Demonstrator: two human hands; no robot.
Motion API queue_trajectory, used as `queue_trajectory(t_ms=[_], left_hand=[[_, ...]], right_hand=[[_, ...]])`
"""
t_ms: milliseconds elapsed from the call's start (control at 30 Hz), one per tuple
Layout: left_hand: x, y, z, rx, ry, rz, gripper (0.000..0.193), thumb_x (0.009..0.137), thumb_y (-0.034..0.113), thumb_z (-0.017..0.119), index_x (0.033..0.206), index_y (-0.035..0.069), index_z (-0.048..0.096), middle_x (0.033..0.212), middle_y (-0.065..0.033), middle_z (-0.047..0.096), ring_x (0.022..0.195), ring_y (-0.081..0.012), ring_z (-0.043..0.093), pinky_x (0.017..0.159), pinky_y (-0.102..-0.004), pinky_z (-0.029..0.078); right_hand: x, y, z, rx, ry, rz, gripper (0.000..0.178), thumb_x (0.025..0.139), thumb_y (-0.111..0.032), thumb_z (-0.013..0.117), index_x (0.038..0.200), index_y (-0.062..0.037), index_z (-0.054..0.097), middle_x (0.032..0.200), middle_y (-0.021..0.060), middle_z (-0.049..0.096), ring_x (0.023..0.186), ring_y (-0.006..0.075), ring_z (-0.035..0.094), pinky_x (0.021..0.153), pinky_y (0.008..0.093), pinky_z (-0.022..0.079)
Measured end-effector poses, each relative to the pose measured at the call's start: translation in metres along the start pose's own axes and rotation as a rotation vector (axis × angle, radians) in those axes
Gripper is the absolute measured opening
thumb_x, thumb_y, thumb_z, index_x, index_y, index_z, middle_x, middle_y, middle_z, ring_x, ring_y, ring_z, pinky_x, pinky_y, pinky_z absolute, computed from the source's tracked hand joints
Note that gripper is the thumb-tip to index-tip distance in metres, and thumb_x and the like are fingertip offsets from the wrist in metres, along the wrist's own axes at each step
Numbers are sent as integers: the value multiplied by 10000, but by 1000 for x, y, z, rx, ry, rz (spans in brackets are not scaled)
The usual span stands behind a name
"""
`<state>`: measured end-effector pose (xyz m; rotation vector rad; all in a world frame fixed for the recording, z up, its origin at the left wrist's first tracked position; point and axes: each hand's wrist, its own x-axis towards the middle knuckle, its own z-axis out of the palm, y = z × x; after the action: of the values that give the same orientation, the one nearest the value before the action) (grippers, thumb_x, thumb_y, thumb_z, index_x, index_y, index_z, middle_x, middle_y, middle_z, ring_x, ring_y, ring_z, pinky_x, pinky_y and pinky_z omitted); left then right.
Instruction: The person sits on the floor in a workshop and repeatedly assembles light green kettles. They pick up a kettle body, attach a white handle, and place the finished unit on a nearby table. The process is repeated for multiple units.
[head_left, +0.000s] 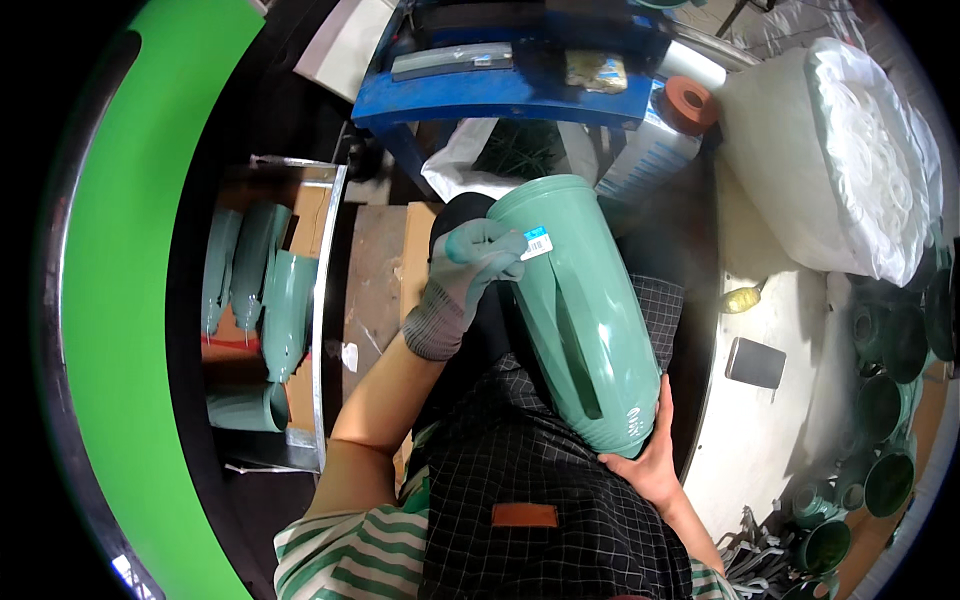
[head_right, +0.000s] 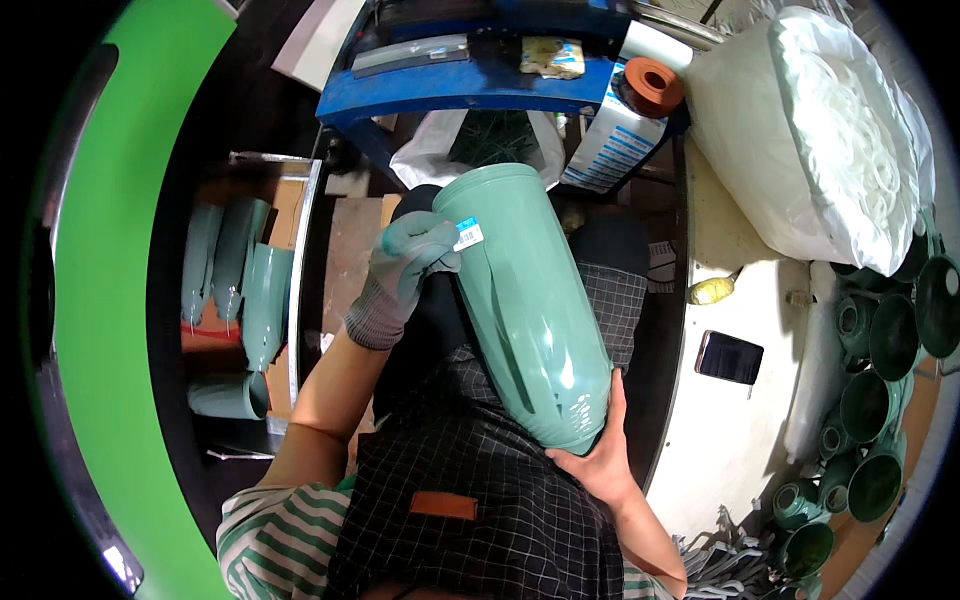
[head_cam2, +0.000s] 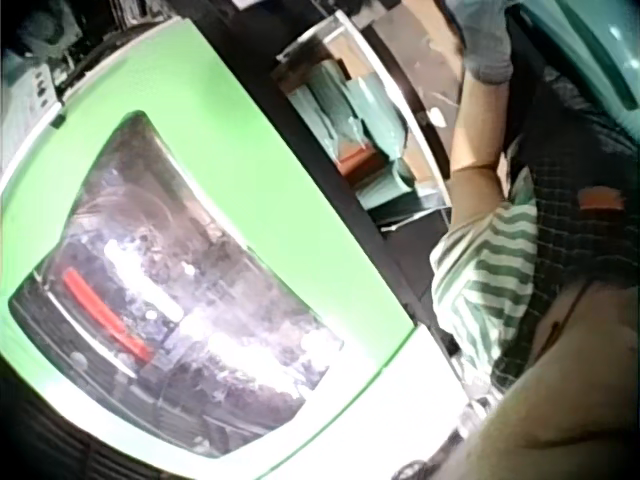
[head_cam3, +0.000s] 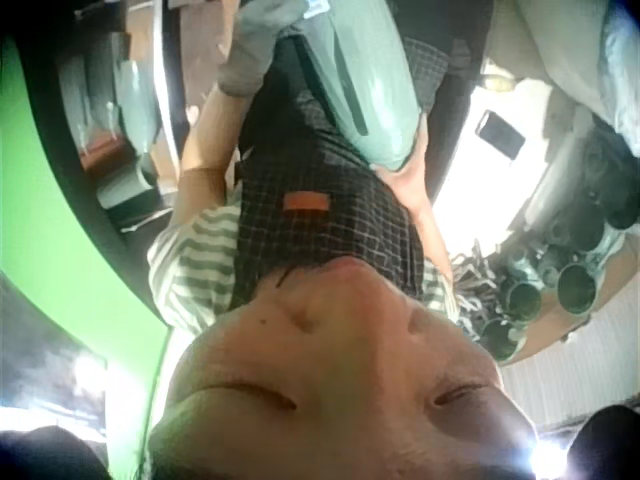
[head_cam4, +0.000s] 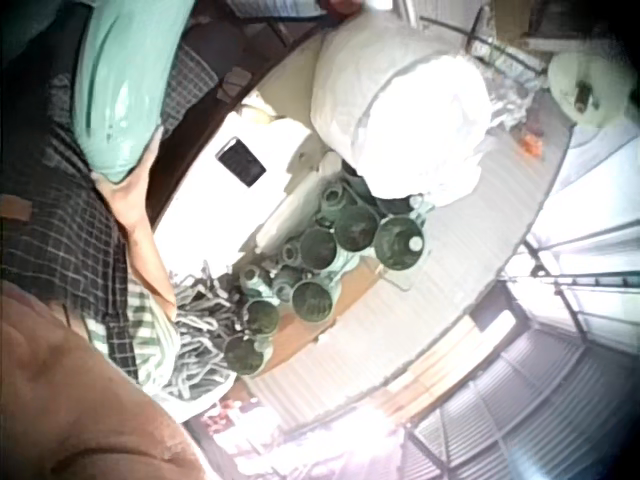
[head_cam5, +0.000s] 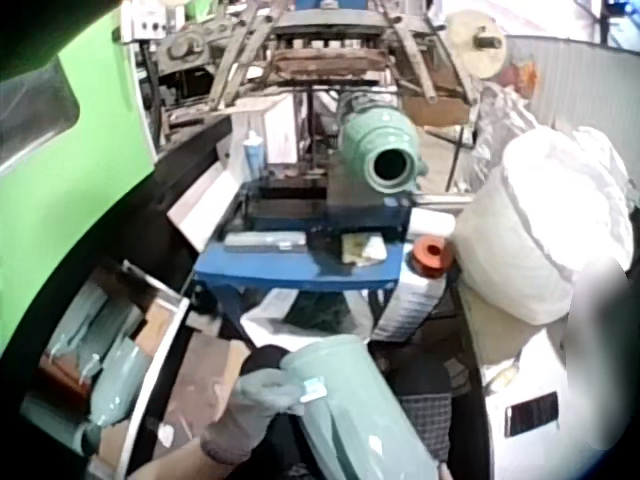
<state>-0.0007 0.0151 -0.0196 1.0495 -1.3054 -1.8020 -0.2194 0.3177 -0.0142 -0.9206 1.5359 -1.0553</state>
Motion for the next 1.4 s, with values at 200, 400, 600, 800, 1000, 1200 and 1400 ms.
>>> queue_trajectory(t_ms=[200,400,600,800,1000,1200,1400], left_hand=[[-3,0,1,-190,40,-35,285,958,217,724,1050,-50,689,807,-72,687,711,-109,650,635,-222,494],[1,-16,-19,108,102,-63,244,877,199,817,939,-6,699,819,-38,661,700,-128,627,654,-262,517],[-2,-29,-32,954,307,578,567,837,268,877,1273,11,621,1117,-145,657,1019,-270,664,925,-396,541],[58,36,45,995,-64,505,583,918,288,786,1402,42,573,1323,-211,638,1275,-361,607,1077,-418,478],[184,173,150,1611,250,803,747,931,469,672,1473,-4,471,1422,-237,564,1208,-410,614,1022,-462,498],[51,115,104,1355,306,1374,378,864,295,774,1155,59,722,1152,-122,692,1045,-346,629,917,-475,475],[-98,58,-30,507,848,1138,271,838,79,759,1075,-4,654,1177,-203,650,1061,-347,642,895,-463,520]], right_hand=[[-4,6,6,-273,29,-52,1414,670,-11,935,1662,-41,-71,1641,260,306,1494,334,404,1217,447,363],[-10,19,12,-527,131,-176,1297,702,-128,952,1645,14,74,1581,321,381,1446,415,470,1180,474,414],[-1,15,-29,331,-29,37,1274,666,-154,950,1649,12,157,1612,227,384,1460,352,453,1215,446,369],[-25,3,-70,506,32,219,1203,715,-198,892,1661,-10,172,1616,196,375,1451,329,455,1185,448,409],[-50,-13,-70,922,231,3,1137,691,-172,807,1642,-61,193,1535,213,430,1351,436,524,1067,602,514],[-41,-36,-84,684,371,-125,1148,687,-213,815,1651,-59,211,1585,162,397,1468,319,399,1209,452,339],[54,-111,-73,518,283,-221,1160,734,-347,835,1664,-75,196,1577,175,409,1421,351,467,1121,471,467]])
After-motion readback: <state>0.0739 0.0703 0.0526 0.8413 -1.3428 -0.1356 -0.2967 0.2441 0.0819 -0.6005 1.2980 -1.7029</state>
